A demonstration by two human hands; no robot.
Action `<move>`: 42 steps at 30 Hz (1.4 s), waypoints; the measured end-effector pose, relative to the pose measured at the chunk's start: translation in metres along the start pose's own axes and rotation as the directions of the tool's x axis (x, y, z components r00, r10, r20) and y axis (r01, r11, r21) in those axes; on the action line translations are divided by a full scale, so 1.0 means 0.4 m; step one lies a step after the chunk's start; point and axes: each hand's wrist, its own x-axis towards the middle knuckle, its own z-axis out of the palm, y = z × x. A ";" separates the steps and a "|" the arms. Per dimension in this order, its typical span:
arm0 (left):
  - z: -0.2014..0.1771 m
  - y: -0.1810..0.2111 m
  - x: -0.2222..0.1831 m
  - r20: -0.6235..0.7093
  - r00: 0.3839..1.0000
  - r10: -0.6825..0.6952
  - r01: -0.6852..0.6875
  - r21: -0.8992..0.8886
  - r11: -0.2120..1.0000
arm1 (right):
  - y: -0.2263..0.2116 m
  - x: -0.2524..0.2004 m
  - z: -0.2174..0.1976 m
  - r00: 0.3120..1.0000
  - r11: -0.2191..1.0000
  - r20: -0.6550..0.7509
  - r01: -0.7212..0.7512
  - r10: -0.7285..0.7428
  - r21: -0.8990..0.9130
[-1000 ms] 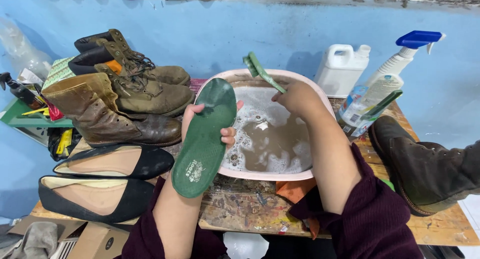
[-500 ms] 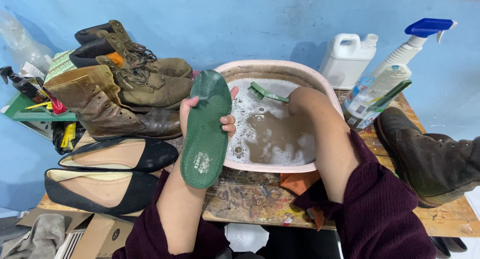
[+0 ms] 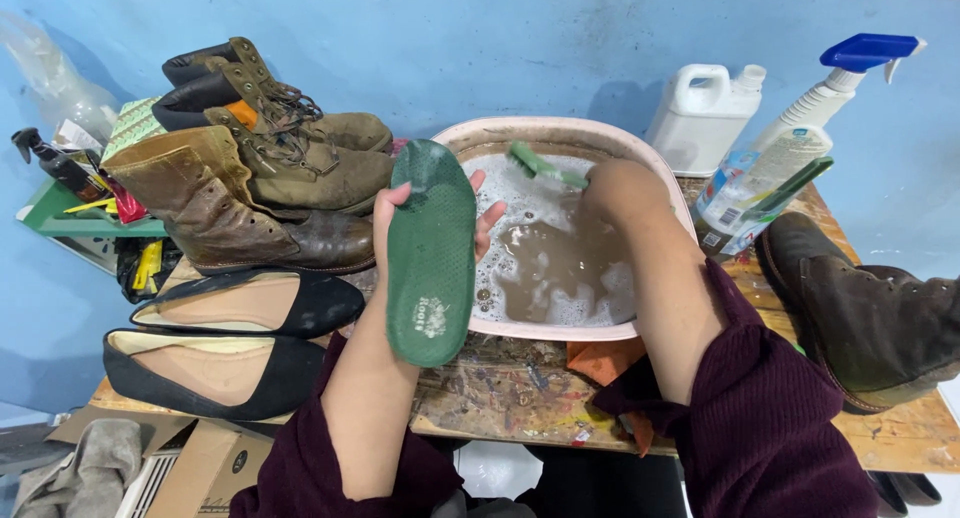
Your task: Cleaning a shoe insole by scrubbing it with a brush in soapy water and then drying it with a cloth.
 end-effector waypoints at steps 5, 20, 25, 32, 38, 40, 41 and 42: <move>0.084 -0.033 -0.027 -0.232 0.968 0.090 -0.088 0.018 0.996 | 0.005 -0.030 -0.071 0.994 0.993 -0.095 0.056 -0.046 0.101; -0.009 -0.006 0.041 -0.009 0.952 -0.307 0.307 0.000 0.952 | 0.278 -0.024 -0.321 0.927 0.519 -0.189 -0.342 0.325 -0.784; -0.028 -0.003 0.036 0.195 0.908 -0.370 0.382 -0.025 0.924 | 0.249 0.033 -0.226 0.948 0.428 0.000 -0.143 0.318 -0.892; -0.029 -0.002 0.034 0.255 0.893 -0.371 0.378 0.023 0.926 | 0.284 0.087 -0.187 0.969 0.443 0.085 -0.028 0.232 -0.896; -0.024 0.006 0.039 0.230 0.879 -0.418 0.415 0.062 0.908 | 0.310 0.059 -0.253 0.915 0.478 -0.189 -0.353 0.358 -0.804; -0.035 0.007 0.044 0.246 0.887 -0.390 0.381 0.083 0.921 | 0.268 -0.005 -0.280 0.889 0.508 -0.216 -0.415 0.404 -0.755; -0.043 0.010 0.048 0.283 0.876 -0.391 0.382 0.089 0.920 | 0.231 -0.045 -0.287 0.952 0.646 -0.231 -0.305 0.200 -0.699; -0.049 0.011 0.057 0.323 0.861 -0.394 0.384 0.096 0.918 | 0.196 -0.085 -0.296 0.965 0.751 -0.263 -0.167 -0.010 -0.639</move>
